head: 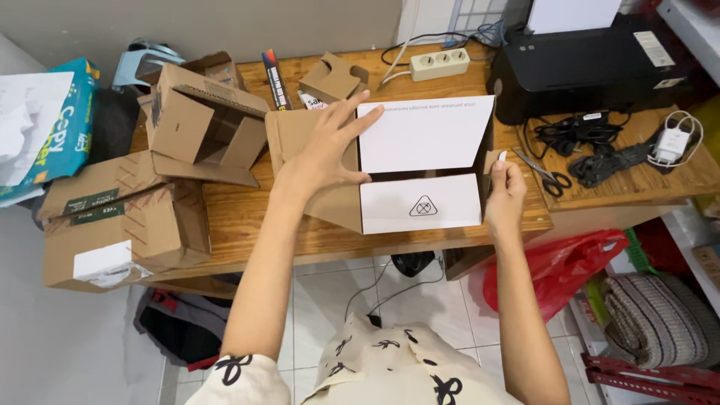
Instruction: The person opens a Hannochs Vario 70W box, removes the inner packaging, and sets it aside. They then pick up a sealed Yves Rocher box, use scissors to cut the tape, and open the flaps to reveal the contents.
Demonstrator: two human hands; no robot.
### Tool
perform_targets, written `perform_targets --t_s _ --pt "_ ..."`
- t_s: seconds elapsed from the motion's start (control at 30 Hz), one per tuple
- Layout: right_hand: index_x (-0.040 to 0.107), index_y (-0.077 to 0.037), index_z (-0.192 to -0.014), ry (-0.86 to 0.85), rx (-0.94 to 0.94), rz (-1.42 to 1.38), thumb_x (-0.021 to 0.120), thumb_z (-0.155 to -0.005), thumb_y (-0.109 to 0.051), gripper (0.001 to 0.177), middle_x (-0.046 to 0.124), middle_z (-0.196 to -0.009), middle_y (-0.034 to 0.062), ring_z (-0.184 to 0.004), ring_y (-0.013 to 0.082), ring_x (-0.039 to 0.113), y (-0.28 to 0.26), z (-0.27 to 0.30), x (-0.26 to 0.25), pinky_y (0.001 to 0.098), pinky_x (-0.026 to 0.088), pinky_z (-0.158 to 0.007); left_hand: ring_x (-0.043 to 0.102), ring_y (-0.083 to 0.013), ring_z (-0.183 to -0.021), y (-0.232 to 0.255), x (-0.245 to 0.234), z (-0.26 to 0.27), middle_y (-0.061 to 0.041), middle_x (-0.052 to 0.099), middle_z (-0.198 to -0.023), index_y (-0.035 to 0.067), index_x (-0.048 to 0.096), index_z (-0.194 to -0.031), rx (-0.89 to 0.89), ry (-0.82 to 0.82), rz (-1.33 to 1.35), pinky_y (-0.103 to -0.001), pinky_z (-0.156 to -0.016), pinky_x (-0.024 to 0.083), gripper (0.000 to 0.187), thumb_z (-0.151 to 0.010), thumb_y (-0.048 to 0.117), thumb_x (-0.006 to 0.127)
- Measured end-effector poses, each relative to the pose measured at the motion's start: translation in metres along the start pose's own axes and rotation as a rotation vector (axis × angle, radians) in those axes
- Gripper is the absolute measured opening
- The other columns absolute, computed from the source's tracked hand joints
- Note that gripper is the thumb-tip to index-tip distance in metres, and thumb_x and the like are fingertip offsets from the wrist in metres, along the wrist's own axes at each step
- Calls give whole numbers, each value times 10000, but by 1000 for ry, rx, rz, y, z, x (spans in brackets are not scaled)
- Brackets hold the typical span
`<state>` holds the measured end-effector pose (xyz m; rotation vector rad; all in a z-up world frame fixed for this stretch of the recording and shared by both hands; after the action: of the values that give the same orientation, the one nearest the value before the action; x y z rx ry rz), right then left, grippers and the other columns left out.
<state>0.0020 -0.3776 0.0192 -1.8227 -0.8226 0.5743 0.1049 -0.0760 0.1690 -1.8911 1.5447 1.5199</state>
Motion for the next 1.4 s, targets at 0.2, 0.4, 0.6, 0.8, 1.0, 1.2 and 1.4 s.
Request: perform_targets --t_s 0.2,0.4,0.6,0.8,1.0,1.2,1.4 --pt "555 -64 -968 -16 -16 -8 491 -1154 -258 276 430 -782 -89 -696 24 348 9 -5 0 225 307 -599 335 -442 -1462 15 -18 10 -150 411 -1584 206 632 -1404 104 187 -14 -574 -1188 280 726 -761 330 945" --pt "572 -60 -970 -25 21 -70 522 -1139 -234 248 451 -784 -76 -694 28 364 8 -5 5 219 310 -601 716 -348 -931 8 -42 7 -123 744 -1066 64 709 -1121 -15 519 1 -414 -775 562 284 -965 301 716" --pt "530 -32 -1259 -167 144 142 688 -987 -220 366 644 -1112 58 -1016 139 598 -20 18 16 287 493 -881 626 -338 -648 -4 -32 -2 -107 645 -715 36 609 -828 -186 641 -233 -444 -573 470 385 -1069 329 668" --pt "201 -191 -1604 -382 623 136 757 -785 -176 990 441 -1524 115 -1364 230 453 -16 68 9 404 475 -1003 617 -369 -646 -23 -29 4 -147 650 -680 61 672 -839 -324 780 -219 -486 -636 462 347 -1055 325 610" --pt "200 -94 -1609 -632 541 23 804 -799 -108 1011 456 -1560 171 -1428 282 438 -7 101 23 392 372 -1131 641 -359 -689 -32 -15 4 -151 676 -700 53 703 -823 -453 777 -151 -490 -712 456 373 -1037 339 598" --pt "456 -65 -1520 -366 799 -288 645 -863 5 686 625 -1316 181 -1063 245 659 30 108 22 400 569 -842 642 -382 -727 -29 -17 12 -190 679 -770 29 705 -876 -484 798 -86 -508 -711 451 393 -1049 354 567" --pt "446 -132 -1556 -210 596 -469 539 -869 97 730 635 -1347 93 -1067 170 662 32 87 15 310 571 -867 640 -381 -921 -43 8 30 -206 695 -897 25 656 -1102 -565 762 111 -487 -918 455 348 -1068 334 498"
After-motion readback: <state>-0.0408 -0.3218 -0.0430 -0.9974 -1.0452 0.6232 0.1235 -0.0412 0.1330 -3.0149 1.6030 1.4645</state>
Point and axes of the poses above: each hand's wrist, its own z-axis away from the middle knuckle, its own x-axis out of the palm, y = z × x, the point moved 9 cm from there along -z, towards the middle knuckle
